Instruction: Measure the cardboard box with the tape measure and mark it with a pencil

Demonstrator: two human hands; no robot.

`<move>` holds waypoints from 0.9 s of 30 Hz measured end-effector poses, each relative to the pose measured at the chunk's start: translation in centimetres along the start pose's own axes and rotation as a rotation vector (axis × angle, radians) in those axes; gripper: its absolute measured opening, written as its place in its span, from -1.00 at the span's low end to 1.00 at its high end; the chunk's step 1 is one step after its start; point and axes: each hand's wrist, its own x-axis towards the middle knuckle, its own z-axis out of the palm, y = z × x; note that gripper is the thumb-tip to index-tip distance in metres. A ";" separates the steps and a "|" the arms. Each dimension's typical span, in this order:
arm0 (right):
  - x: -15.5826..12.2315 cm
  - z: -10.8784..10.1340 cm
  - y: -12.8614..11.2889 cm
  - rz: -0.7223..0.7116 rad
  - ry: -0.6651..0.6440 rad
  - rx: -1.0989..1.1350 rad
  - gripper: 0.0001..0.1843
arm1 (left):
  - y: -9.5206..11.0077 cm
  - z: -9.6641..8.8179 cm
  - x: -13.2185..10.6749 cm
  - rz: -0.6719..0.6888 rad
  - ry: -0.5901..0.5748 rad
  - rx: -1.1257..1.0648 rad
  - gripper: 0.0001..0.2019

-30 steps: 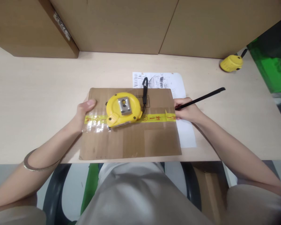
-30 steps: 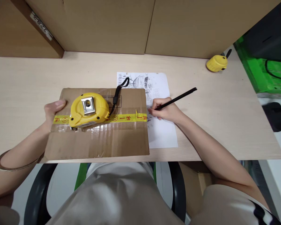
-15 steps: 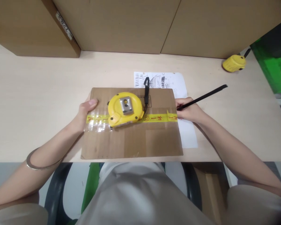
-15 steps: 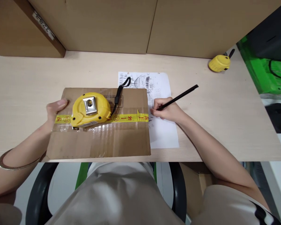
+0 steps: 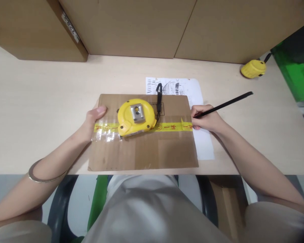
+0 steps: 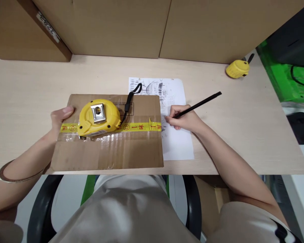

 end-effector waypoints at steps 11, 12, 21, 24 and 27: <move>0.0 -0.1 0.4 -0.009 0.002 -0.017 -0.60 | 0.3 0.4 -0.2 -0.048 0.136 0.051 -0.67; 0.0 -0.1 0.4 -0.013 -0.001 -0.023 -0.60 | 0.3 0.4 -0.2 -0.047 0.143 0.050 -0.64; 0.2 -0.3 0.6 -0.013 0.006 -0.059 -0.62 | 0.0 0.1 -0.1 -0.041 0.057 0.026 -0.49; 0.1 -0.3 0.6 -0.001 -0.006 -0.072 -0.65 | -0.3 -0.2 0.1 -0.080 0.070 0.046 -0.53; 0.2 -0.2 0.6 0.012 -0.004 -0.085 -0.68 | -0.3 -0.2 0.2 -0.097 0.101 0.055 -0.55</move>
